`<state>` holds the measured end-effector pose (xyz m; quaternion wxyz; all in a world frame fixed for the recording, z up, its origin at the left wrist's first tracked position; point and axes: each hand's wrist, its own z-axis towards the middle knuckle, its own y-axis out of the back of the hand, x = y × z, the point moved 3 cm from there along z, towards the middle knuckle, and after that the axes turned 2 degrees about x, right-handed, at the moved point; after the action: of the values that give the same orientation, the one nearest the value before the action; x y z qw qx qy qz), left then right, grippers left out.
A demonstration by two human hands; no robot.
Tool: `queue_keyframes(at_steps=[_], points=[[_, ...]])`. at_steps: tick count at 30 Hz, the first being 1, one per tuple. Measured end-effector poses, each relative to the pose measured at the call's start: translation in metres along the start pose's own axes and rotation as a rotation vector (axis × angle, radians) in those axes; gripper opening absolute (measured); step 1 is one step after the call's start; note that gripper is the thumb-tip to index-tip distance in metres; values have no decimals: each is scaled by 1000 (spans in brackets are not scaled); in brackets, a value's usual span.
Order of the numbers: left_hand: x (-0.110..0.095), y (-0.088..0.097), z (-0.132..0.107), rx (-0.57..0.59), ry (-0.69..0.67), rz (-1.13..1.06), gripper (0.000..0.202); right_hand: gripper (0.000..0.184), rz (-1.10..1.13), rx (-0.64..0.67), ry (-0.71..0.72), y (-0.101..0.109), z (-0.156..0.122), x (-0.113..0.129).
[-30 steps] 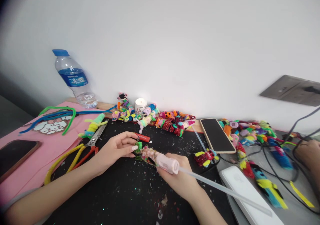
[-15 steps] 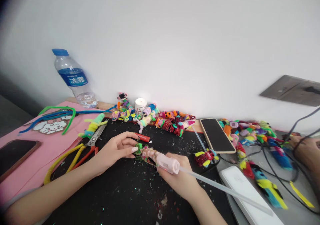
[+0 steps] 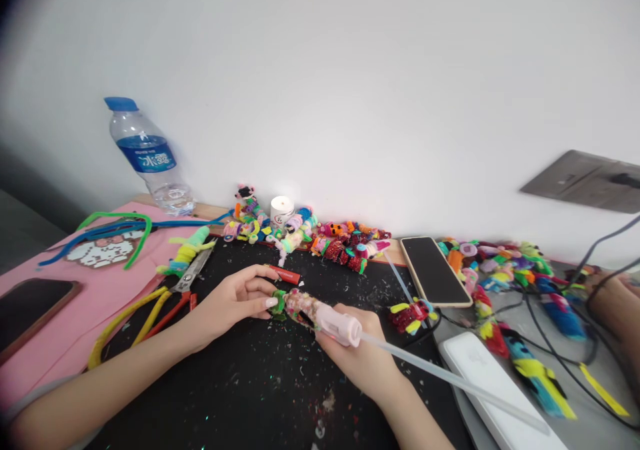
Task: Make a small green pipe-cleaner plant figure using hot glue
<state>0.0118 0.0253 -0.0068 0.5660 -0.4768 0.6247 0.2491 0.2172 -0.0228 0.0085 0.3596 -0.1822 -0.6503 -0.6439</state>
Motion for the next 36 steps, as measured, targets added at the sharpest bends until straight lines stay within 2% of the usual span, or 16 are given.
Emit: queue_keyframes(at_steps=[13, 19, 31, 36], points=[[-2, 0, -2, -17, -4, -4, 34, 21, -37, 7, 18, -1, -1, -2], [-2, 1, -2, -21, -9, -9, 34, 27, -32, 35, 19, 0, 0, 2], [0, 3, -1, -33, -44, -1, 32, 22, -37, 45, 18, -3, -1, -1], [1, 3, -1, -44, -39, -4, 34, 26, -37, 47, 21, 0, 0, 2]])
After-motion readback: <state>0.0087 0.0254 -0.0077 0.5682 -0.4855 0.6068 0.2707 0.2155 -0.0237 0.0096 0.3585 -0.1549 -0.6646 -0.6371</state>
